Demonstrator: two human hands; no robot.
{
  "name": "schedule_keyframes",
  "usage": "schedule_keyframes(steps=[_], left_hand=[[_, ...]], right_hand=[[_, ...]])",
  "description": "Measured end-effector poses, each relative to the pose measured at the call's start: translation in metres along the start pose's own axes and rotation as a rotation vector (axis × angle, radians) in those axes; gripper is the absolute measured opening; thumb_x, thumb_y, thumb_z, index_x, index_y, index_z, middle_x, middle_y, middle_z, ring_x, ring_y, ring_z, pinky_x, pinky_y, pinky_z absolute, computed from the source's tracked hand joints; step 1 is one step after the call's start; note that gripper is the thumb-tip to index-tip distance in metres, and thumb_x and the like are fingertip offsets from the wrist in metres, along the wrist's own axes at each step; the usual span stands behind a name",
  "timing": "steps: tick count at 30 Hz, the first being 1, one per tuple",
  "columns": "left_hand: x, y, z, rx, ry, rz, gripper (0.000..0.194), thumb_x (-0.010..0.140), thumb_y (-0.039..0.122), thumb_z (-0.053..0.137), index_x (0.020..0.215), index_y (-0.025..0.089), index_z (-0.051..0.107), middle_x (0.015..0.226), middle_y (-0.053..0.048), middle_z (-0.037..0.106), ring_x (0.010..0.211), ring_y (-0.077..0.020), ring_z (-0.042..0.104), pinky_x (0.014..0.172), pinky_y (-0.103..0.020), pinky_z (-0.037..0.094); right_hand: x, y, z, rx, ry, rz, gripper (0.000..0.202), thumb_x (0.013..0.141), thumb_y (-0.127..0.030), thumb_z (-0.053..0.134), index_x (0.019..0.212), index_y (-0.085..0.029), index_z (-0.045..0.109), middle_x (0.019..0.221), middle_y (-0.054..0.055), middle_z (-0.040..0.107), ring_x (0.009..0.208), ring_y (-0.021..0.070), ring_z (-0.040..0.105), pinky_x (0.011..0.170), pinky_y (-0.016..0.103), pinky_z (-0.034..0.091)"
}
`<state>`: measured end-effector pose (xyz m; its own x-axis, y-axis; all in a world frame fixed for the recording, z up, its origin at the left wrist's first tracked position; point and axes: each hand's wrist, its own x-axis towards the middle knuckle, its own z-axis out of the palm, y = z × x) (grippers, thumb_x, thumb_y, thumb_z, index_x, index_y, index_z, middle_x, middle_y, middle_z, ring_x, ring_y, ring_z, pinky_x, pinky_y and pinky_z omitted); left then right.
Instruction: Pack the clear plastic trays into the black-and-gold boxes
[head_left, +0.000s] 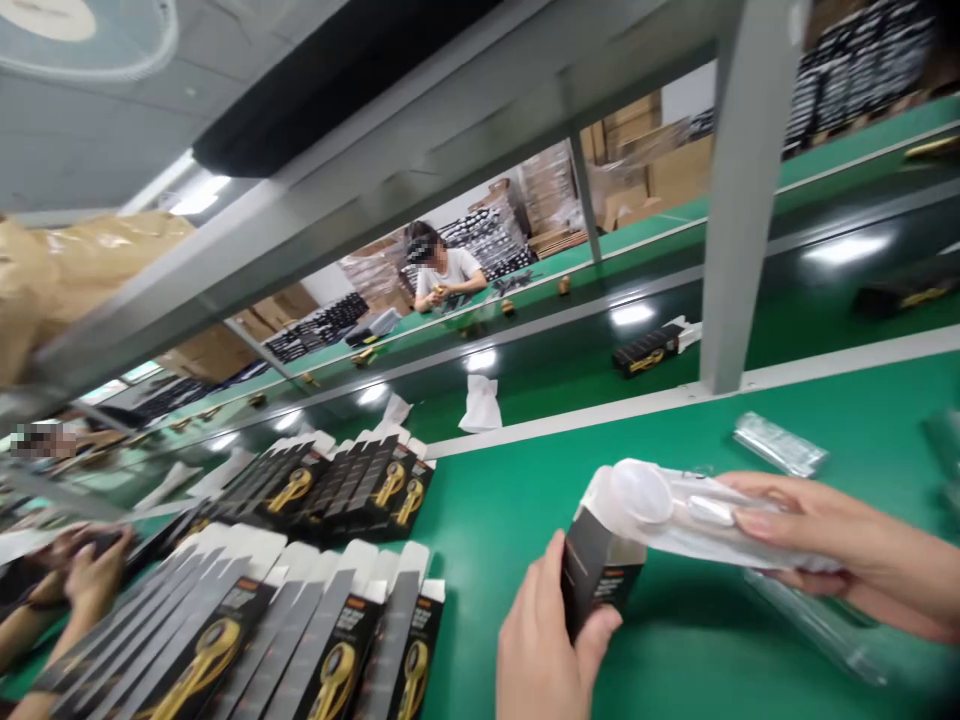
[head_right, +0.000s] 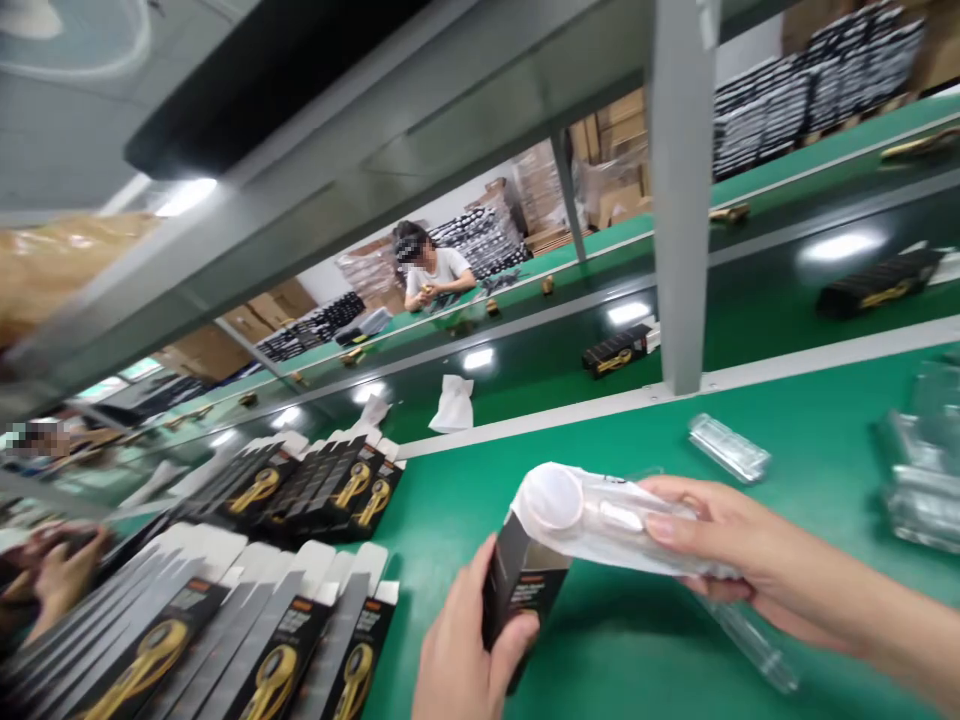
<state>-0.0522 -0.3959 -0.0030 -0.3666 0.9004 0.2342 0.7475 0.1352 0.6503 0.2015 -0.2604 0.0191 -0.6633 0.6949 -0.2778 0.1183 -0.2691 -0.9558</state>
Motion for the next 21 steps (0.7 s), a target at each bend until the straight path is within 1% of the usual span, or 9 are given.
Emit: schedule_keyframes(steps=[3, 5, 8, 10, 12, 14, 16, 18, 21], left_hand=[[0.003, 0.004, 0.016, -0.161, -0.043, 0.0, 0.055, 0.074, 0.051, 0.064, 0.123, 0.029, 0.057, 0.12, -0.008, 0.063, 0.109, -0.0291, 0.058, 0.092, -0.036, 0.045], [0.004, 0.002, 0.018, -0.138, -0.077, 0.083, 0.058, 0.069, 0.054, 0.069, 0.121, 0.029, 0.06, 0.118, -0.009, 0.065, 0.107, -0.0306, 0.06, 0.093, -0.038, 0.044], [0.005, 0.0, 0.017, 0.003, -0.098, 0.346, 0.065, 0.064, 0.052, 0.074, 0.123, 0.03, 0.059, 0.111, -0.009, 0.068, 0.099, -0.0296, 0.064, 0.091, -0.036, 0.045], [0.008, 0.003, 0.019, 0.094, -0.129, 0.597, 0.071, 0.065, 0.05, 0.074, 0.13, 0.029, 0.052, 0.107, -0.008, 0.07, 0.091, -0.0269, 0.066, 0.086, -0.032, 0.046], [0.009, 0.008, 0.025, 0.136, -0.096, 0.766, 0.074, 0.069, 0.055, 0.069, 0.134, 0.028, 0.047, 0.103, -0.007, 0.071, 0.086, -0.0249, 0.067, 0.083, -0.031, 0.047], [0.008, 0.013, 0.035, 0.175, 0.022, 0.82, 0.065, 0.077, 0.06, 0.055, 0.13, 0.023, 0.051, 0.099, -0.008, 0.072, 0.084, -0.0247, 0.067, 0.081, -0.034, 0.047], [0.004, 0.015, 0.045, 0.235, 0.134, 0.839, 0.058, 0.086, 0.06, 0.039, 0.123, 0.019, 0.056, 0.095, -0.009, 0.072, 0.08, -0.0236, 0.066, 0.078, -0.036, 0.048], [0.002, 0.016, 0.05, 0.289, 0.146, 0.877, 0.056, 0.09, 0.058, 0.029, 0.117, 0.017, 0.057, 0.091, -0.009, 0.071, 0.077, -0.0218, 0.066, 0.074, -0.035, 0.049], [0.007, 0.018, 0.042, 0.316, 0.094, 0.868, 0.048, 0.09, 0.052, 0.037, 0.115, 0.016, 0.056, 0.092, -0.008, 0.071, 0.079, -0.0206, 0.066, 0.073, -0.032, 0.05]], right_hand=[[-0.008, -0.013, -0.007, 0.074, -0.062, 0.06, 0.034, 0.081, -0.054, 0.06, 0.1, -0.026, 0.063, 0.074, -0.003, 0.045, 0.056, 0.0093, 0.03, 0.045, 0.021, 0.018], [-0.013, -0.016, -0.016, 0.006, -0.09, 0.087, 0.034, 0.079, -0.054, 0.062, 0.093, -0.024, 0.065, 0.07, -0.004, 0.044, 0.055, 0.0087, 0.028, 0.045, 0.021, 0.016], [-0.02, -0.016, -0.025, -0.176, -0.117, 0.071, 0.032, 0.079, -0.051, 0.062, 0.092, -0.022, 0.067, 0.069, -0.003, 0.05, 0.056, 0.01, 0.037, 0.047, 0.021, 0.023], [-0.025, -0.016, -0.024, -0.301, -0.101, 0.034, 0.026, 0.079, -0.044, 0.062, 0.093, -0.023, 0.068, 0.075, 0.0, 0.059, 0.065, 0.0151, 0.05, 0.053, 0.022, 0.035], [-0.029, -0.015, -0.017, -0.374, -0.074, 0.033, 0.022, 0.079, -0.037, 0.061, 0.095, -0.024, 0.069, 0.084, 0.001, 0.065, 0.077, 0.021, 0.058, 0.063, 0.026, 0.044], [-0.032, -0.012, -0.006, -0.429, -0.029, 0.06, 0.022, 0.079, -0.033, 0.059, 0.097, -0.024, 0.068, 0.088, 0.002, 0.067, 0.083, 0.0234, 0.061, 0.069, 0.028, 0.047], [-0.032, -0.008, 0.007, -0.497, 0.003, 0.066, 0.019, 0.081, -0.033, 0.059, 0.094, -0.023, 0.067, 0.089, 0.002, 0.067, 0.084, 0.0232, 0.061, 0.071, 0.028, 0.048], [-0.032, -0.005, 0.015, -0.556, 0.015, 0.05, 0.014, 0.084, -0.032, 0.057, 0.089, -0.023, 0.066, 0.088, 0.001, 0.067, 0.083, 0.0219, 0.061, 0.069, 0.027, 0.047], [-0.029, -0.012, 0.012, -0.563, -0.001, 0.008, 0.01, 0.087, -0.029, 0.054, 0.09, -0.025, 0.063, 0.089, -0.001, 0.066, 0.083, 0.0202, 0.061, 0.07, 0.027, 0.047]])
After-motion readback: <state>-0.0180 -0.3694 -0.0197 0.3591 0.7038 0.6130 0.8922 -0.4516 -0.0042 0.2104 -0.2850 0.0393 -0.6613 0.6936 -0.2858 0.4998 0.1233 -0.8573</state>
